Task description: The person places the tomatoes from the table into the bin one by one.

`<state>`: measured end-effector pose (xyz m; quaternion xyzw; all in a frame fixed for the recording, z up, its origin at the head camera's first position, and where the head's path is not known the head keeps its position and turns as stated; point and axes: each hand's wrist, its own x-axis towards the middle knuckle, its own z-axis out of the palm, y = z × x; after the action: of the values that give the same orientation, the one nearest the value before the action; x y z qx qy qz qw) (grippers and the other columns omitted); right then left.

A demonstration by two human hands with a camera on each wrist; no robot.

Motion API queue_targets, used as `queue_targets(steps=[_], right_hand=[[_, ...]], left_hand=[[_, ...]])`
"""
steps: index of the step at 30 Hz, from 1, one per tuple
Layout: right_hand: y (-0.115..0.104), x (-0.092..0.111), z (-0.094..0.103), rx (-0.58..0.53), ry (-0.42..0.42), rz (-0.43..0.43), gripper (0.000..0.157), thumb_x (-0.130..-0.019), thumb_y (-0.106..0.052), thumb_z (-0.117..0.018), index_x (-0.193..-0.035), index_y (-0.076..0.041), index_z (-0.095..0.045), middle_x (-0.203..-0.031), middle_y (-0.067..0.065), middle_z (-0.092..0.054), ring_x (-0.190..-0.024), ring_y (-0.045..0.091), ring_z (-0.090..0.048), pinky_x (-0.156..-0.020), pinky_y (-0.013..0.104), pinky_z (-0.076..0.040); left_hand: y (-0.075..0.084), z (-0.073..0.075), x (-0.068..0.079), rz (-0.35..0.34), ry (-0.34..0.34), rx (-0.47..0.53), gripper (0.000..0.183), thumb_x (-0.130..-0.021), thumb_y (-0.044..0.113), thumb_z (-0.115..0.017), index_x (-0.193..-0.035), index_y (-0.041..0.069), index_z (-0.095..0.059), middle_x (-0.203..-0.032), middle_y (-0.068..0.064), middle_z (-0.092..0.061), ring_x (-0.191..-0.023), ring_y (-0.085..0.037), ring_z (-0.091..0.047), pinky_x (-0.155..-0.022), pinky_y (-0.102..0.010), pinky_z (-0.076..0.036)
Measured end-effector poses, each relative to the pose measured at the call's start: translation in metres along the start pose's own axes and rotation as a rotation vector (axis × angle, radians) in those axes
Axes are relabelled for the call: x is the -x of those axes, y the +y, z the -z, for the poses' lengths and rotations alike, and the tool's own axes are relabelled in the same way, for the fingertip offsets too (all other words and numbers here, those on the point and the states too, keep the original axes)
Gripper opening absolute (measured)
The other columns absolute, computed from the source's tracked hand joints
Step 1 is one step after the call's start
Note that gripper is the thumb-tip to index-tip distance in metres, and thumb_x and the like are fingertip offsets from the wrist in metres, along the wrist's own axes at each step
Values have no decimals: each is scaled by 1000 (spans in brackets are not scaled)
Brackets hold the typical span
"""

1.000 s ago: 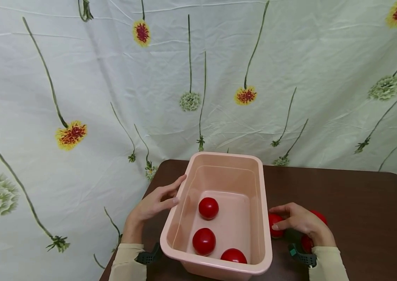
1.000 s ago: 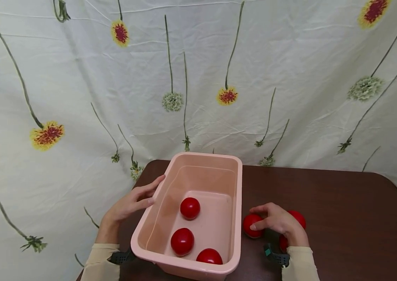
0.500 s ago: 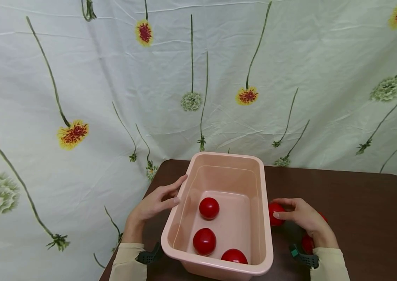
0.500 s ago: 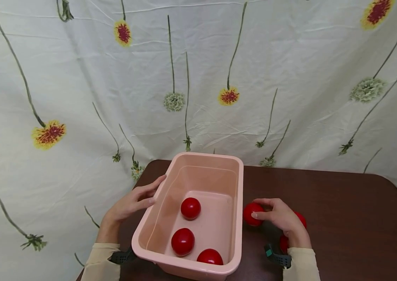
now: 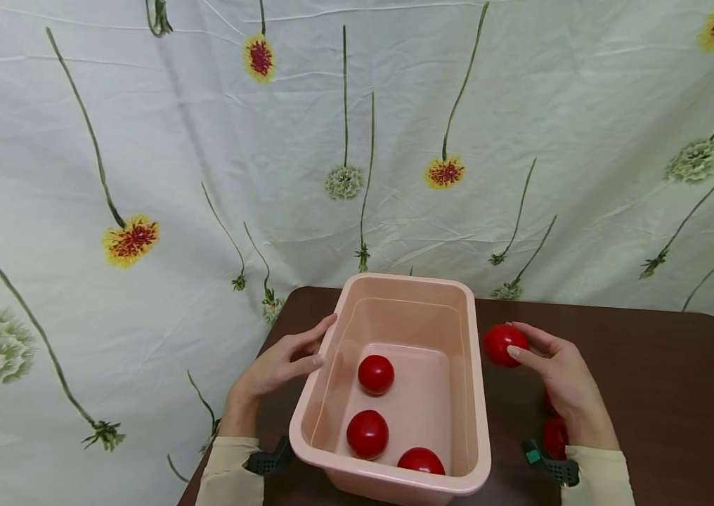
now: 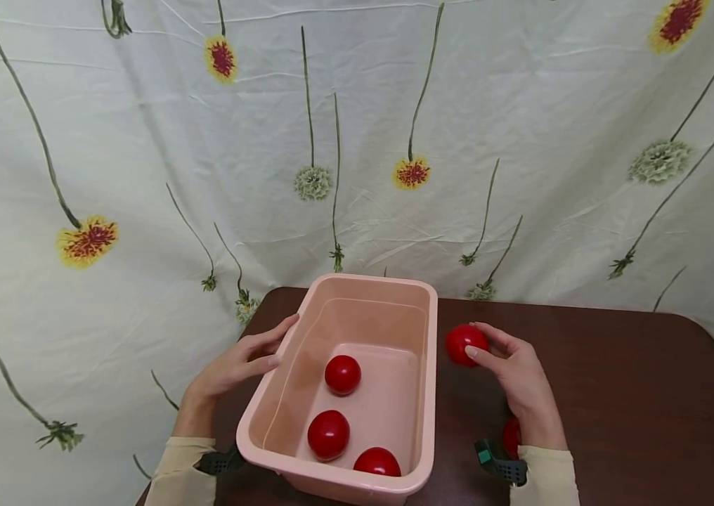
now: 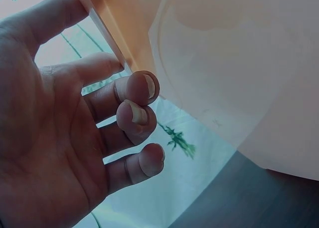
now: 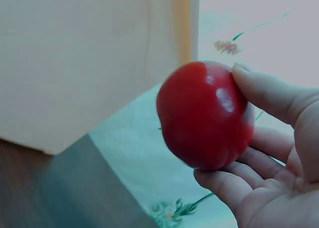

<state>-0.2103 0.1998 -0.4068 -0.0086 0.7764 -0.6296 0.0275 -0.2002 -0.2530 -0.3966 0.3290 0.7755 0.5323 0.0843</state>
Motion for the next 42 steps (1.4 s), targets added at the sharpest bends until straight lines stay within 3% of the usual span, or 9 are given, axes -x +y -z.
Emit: queue_targets(steps=[4, 7, 13, 21, 42], right_hand=[[-6, 6, 0, -54, 37, 66, 66, -89, -31, -71, -145, -8, -45, -115, -26, -63, -102, -6, -60, -96, 21, -47], [-11, 9, -1, -91, 70, 104, 65, -88, -28, -72, -144, -6, -47, -113, -27, -63, -101, -7, -61, -85, 8, -46], [-21, 14, -4, -178, 109, 153, 62, -88, -22, -72, -143, -5, -49, -113, -24, -65, -102, -4, -63, -85, 8, -47], [-37, 23, -12, -318, 92, 241, 56, -90, -10, -69, -141, 2, -48, -111, -17, -69, -98, 1, -67, -87, 11, -50], [-57, 36, -43, -302, -35, 301, 51, -91, -4, -65, -139, 2, -49, -118, -14, -67, -104, 6, -66, -89, 17, -53]], left_hand=[[0, 0, 0, 14, -4, 9, 64, -98, 12, -51, -156, 16, -23, -123, -29, -62, -101, -18, -70, -86, -29, -57], [-1, 0, 0, 12, -11, 22, 64, -99, 11, -51, -156, 16, -22, -124, -31, -61, -102, -19, -69, -86, -29, -57], [0, 1, 0, 11, -4, 18, 64, -99, 12, -50, -156, 14, -22, -122, -30, -63, -100, -16, -70, -85, -28, -57], [0, 0, 1, 9, -3, 1, 64, -99, 12, -50, -156, 15, -22, -118, -31, -63, -98, -18, -70, -84, -29, -57], [1, 0, 0, 13, 11, -10, 64, -98, 14, -52, -156, 16, -24, -123, -27, -64, -102, -16, -69, -85, -28, -57]])
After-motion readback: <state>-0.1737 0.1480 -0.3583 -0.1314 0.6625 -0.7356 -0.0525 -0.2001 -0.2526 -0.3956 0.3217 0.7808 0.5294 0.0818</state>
